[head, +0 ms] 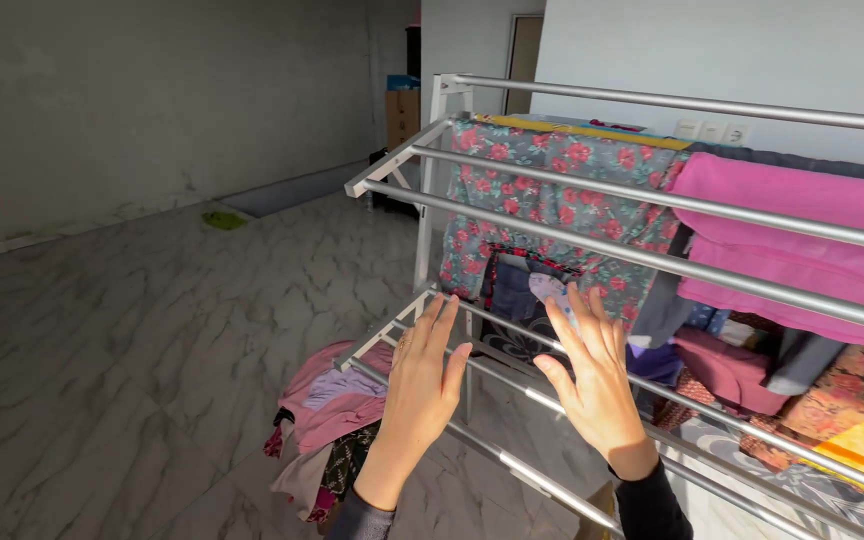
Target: Hanging laundry on a drying rack using hangers.
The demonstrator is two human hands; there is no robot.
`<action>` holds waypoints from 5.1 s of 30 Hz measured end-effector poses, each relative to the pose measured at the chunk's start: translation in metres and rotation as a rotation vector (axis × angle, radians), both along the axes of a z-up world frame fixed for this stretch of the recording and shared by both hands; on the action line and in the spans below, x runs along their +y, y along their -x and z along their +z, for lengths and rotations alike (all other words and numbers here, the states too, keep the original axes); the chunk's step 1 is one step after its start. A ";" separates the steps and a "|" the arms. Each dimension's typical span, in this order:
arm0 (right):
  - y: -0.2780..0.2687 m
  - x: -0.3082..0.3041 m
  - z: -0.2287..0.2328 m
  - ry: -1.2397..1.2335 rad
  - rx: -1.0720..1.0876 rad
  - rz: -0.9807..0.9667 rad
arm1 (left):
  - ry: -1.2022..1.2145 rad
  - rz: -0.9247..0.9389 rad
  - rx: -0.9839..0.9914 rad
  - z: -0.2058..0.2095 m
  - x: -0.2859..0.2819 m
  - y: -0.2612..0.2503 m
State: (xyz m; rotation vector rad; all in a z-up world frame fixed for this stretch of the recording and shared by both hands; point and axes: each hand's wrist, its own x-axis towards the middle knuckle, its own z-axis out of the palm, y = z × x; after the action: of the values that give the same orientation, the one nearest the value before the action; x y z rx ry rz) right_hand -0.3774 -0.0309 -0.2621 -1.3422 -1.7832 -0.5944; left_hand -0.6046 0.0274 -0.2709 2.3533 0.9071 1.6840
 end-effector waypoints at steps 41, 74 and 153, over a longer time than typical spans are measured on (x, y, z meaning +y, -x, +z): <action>0.332 0.459 -0.110 0.171 0.467 -0.119 | 0.461 -0.470 -0.062 -0.107 0.521 0.315; 0.268 0.861 -0.129 -0.163 0.643 -0.786 | 0.447 -1.118 0.214 -0.097 1.043 0.166; -0.739 1.029 0.036 1.366 -0.036 -1.059 | -0.153 -1.218 0.893 0.085 1.196 -0.688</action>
State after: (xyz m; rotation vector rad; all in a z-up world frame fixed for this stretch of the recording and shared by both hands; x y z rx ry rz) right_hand 0.3612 0.9981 -0.2259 -3.2487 -1.2747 0.2669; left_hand 0.0832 1.2236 -0.1859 2.7131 -0.6458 0.2246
